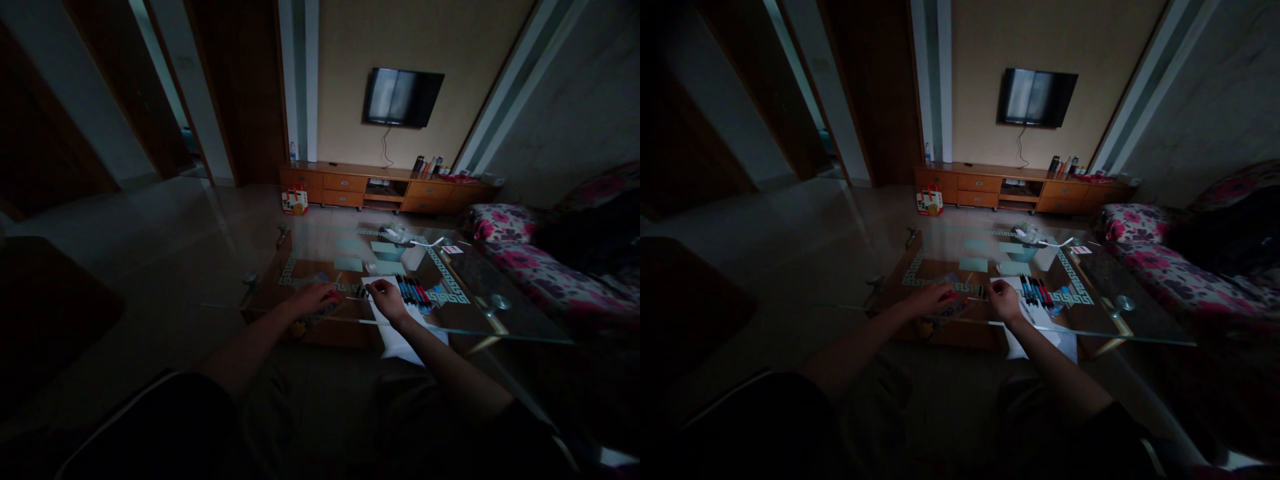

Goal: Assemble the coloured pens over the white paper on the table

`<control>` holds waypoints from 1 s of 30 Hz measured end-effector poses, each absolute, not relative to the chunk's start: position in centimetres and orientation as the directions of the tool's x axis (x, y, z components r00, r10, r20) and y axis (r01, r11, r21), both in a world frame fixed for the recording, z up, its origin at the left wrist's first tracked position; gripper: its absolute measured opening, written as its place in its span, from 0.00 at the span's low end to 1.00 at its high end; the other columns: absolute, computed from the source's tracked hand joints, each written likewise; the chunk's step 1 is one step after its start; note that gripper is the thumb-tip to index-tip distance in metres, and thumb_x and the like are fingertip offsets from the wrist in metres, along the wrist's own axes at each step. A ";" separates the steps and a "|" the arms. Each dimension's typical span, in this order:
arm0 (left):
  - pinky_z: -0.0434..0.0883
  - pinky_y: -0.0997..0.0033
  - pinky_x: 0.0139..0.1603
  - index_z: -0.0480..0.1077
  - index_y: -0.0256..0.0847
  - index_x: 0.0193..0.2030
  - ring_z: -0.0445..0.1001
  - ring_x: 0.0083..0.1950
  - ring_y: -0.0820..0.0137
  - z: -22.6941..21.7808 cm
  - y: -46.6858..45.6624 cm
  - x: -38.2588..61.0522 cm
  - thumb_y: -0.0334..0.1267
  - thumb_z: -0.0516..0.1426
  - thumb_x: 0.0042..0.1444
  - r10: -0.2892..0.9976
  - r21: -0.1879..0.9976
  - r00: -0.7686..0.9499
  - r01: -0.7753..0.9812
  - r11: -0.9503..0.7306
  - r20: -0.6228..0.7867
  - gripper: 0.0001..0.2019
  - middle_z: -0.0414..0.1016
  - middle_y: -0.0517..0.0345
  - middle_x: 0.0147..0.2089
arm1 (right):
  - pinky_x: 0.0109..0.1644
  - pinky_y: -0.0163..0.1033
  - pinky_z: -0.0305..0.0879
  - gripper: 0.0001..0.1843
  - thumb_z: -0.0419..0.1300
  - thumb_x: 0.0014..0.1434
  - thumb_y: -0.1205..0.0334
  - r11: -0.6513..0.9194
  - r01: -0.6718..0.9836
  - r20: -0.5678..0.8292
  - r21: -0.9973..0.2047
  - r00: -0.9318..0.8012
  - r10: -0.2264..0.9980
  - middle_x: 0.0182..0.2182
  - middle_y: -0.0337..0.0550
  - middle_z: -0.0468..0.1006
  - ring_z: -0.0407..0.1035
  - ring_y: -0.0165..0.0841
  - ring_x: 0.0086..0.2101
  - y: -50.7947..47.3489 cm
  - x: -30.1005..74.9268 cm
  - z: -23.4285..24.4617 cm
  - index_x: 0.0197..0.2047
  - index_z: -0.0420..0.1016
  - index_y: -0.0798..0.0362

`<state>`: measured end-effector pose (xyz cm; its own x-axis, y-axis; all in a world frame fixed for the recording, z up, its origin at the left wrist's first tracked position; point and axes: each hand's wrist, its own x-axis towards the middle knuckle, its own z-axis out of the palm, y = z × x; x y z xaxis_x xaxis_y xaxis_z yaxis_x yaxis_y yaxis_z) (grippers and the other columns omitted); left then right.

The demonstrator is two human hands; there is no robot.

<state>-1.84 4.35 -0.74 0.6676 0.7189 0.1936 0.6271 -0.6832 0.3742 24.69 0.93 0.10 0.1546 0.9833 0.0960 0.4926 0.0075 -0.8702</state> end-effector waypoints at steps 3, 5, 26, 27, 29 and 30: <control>0.65 0.74 0.38 0.69 0.41 0.42 0.71 0.38 0.70 -0.8 4.4 -1.3 0.44 0.52 0.64 0.691 0.341 0.683 0.608 -0.717 0.234 0.10 0.73 0.57 0.38 | 0.31 0.37 0.67 0.10 0.57 0.60 0.54 -0.283 -0.014 -0.283 -0.959 -0.004 0.959 0.29 0.42 0.75 0.70 0.31 0.26 -0.5 22.5 0.4 0.37 0.70 0.53; 0.66 0.73 0.41 0.69 0.41 0.43 0.71 0.40 0.69 -0.6 4.3 -1.0 0.40 0.52 0.64 0.662 0.308 0.697 0.588 -0.748 0.276 0.08 0.73 0.56 0.40 | 0.34 0.38 0.71 0.07 0.55 0.62 0.59 -0.469 -0.233 -0.449 -0.852 -0.136 0.883 0.27 0.42 0.75 0.72 0.32 0.26 -1.2 21.3 0.2 0.38 0.69 0.54; 0.61 0.54 0.59 0.74 0.45 0.46 0.66 0.56 0.62 3.1 2.6 -0.7 0.34 0.48 0.67 0.460 -0.005 0.746 0.527 -0.850 0.482 0.13 0.72 0.49 0.47 | 0.40 0.44 0.76 0.13 0.43 0.67 0.69 -0.603 -0.598 -0.521 -0.528 -0.333 0.786 0.30 0.45 0.76 0.75 0.34 0.32 0.4 18.9 -0.5 0.40 0.67 0.54; 0.61 0.54 0.59 0.74 0.45 0.46 0.66 0.55 0.63 3.2 2.6 -0.7 0.34 0.48 0.67 0.460 -0.002 0.747 0.525 -0.851 0.481 0.13 0.73 0.50 0.47 | 0.40 0.44 0.76 0.13 0.43 0.66 0.71 -0.597 -0.610 -0.511 -0.522 -0.337 0.791 0.31 0.45 0.76 0.75 0.33 0.32 0.5 18.9 -0.7 0.40 0.67 0.54; 0.61 0.54 0.59 0.74 0.45 0.47 0.66 0.55 0.63 3.2 2.6 -0.6 0.35 0.48 0.66 0.460 0.002 0.751 0.522 -0.853 0.474 0.13 0.73 0.49 0.47 | 0.40 0.43 0.76 0.13 0.43 0.64 0.74 -0.602 -0.620 -0.510 -0.504 -0.349 0.786 0.31 0.44 0.77 0.75 0.33 0.31 0.6 18.9 -0.9 0.41 0.68 0.54; 0.61 0.55 0.59 0.74 0.44 0.48 0.66 0.54 0.62 3.2 2.6 -0.6 0.35 0.49 0.66 0.461 0.003 0.755 0.520 -0.854 0.467 0.13 0.73 0.49 0.47 | 0.40 0.43 0.76 0.14 0.44 0.63 0.75 -0.605 -0.623 -0.519 -0.496 -0.346 0.782 0.30 0.44 0.76 0.75 0.33 0.30 0.6 19.0 -1.0 0.41 0.68 0.54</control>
